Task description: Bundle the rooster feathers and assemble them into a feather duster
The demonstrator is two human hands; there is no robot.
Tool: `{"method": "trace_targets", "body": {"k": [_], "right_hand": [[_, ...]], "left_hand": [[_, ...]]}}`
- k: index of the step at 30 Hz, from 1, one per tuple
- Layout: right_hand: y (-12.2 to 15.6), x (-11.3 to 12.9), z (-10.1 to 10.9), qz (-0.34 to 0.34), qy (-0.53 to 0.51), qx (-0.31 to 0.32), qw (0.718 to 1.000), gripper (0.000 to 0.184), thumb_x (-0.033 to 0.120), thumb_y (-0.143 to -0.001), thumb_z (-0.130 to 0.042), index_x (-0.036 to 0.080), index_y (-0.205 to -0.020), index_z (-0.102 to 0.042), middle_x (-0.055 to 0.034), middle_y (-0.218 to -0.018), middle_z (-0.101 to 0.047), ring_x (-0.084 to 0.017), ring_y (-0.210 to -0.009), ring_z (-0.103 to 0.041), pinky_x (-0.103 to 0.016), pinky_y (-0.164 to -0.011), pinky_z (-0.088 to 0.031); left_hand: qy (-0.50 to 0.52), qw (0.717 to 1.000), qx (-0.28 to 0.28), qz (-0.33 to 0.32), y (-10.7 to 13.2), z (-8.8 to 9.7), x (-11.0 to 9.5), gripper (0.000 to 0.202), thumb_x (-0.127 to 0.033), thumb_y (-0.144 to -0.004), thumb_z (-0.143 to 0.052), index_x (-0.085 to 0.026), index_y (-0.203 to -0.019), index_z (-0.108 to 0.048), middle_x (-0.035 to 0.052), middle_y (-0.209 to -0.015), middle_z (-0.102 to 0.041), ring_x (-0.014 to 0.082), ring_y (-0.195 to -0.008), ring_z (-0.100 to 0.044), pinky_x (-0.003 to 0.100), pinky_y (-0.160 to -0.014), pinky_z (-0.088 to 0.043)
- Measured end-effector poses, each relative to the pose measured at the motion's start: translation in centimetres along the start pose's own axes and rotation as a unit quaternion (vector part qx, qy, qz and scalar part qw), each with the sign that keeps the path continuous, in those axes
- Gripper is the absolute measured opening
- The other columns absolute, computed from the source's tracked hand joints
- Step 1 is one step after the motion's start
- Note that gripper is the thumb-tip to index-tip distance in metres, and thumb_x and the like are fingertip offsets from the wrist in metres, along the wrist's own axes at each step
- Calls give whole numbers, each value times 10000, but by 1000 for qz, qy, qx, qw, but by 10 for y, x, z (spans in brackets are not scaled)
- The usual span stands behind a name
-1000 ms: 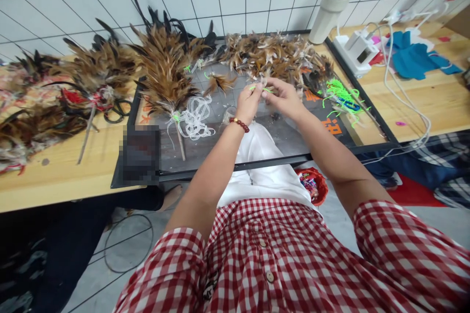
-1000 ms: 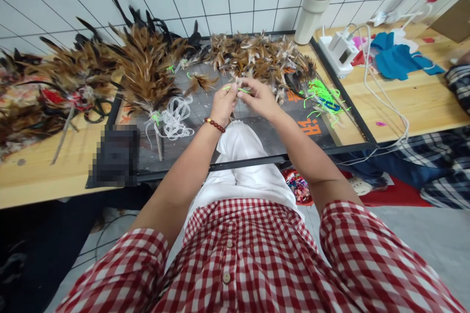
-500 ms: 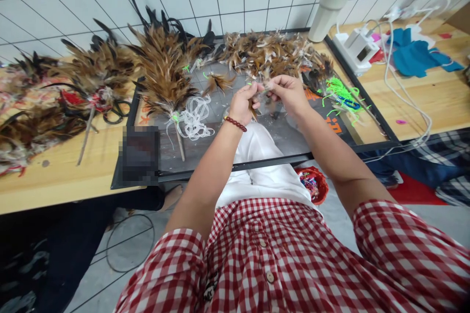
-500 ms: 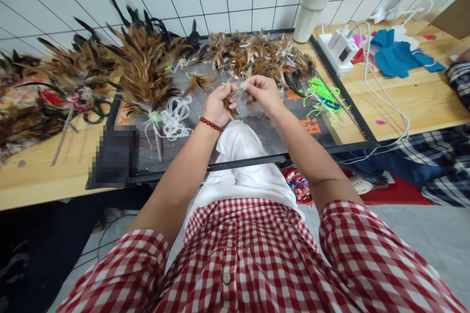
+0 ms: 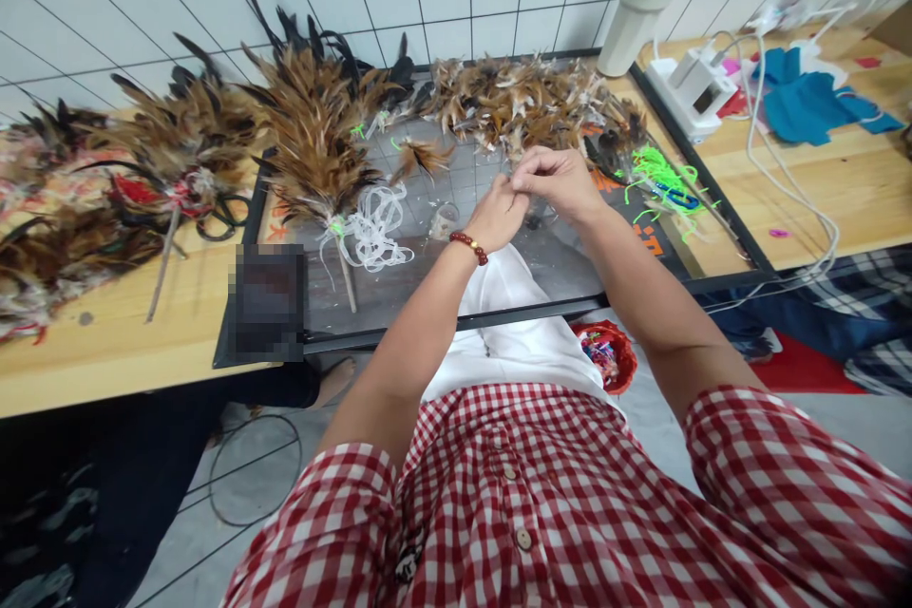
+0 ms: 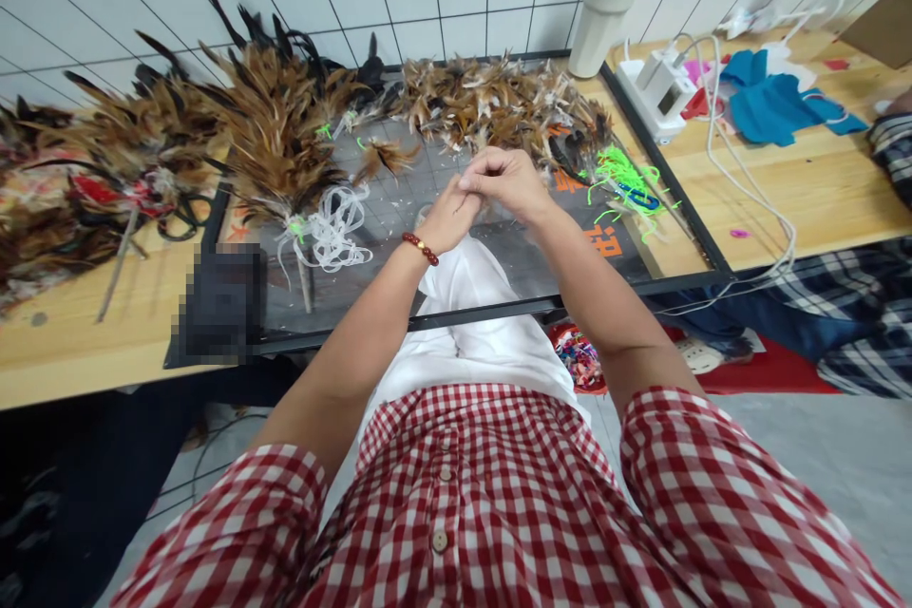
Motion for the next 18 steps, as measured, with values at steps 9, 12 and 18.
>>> {"method": "trace_targets", "body": {"k": [9, 12, 18], "right_hand": [[-1, -4, -1, 14, 39, 38, 998, 552, 719, -688, -843, 198, -848, -757, -32, -834, -709, -168, -793, -619, -331, -765, -536], [-1, -3, 0, 36, 84, 33, 995, 530, 730, -756, -784, 210, -815, -707, -24, -795, -663, -163, -761, -576, -325, -736, -502], [2, 11, 2, 88, 160, 27, 983, 552, 780, -858, -646, 234, -787, -595, -43, -829, -596, -195, -819, -537, -359, -798, -477]], "left_hand": [[13, 999, -34, -39, -6, 14, 3, 411, -467, -1030, -515, -231, -694, -528, 56, -841, -560, 218, -959, -569, 372, -988, -463], [14, 999, -18, -42, -4, 12, -3, 428, -456, -1034, -514, -219, -679, -552, 55, -841, -566, 212, -949, -579, 374, -975, -467], [75, 996, -46, 13, -7, 21, 4, 378, -407, -977, -638, -198, -662, -642, 57, -858, -667, 188, -995, -626, 316, -969, -476]]}}
Point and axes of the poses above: each hand's wrist, its own y-axis away from the middle knuckle, its own z-axis out of the back of the hand, x = y × z, the point moved 10 cm from there along -y, towards the middle knuckle
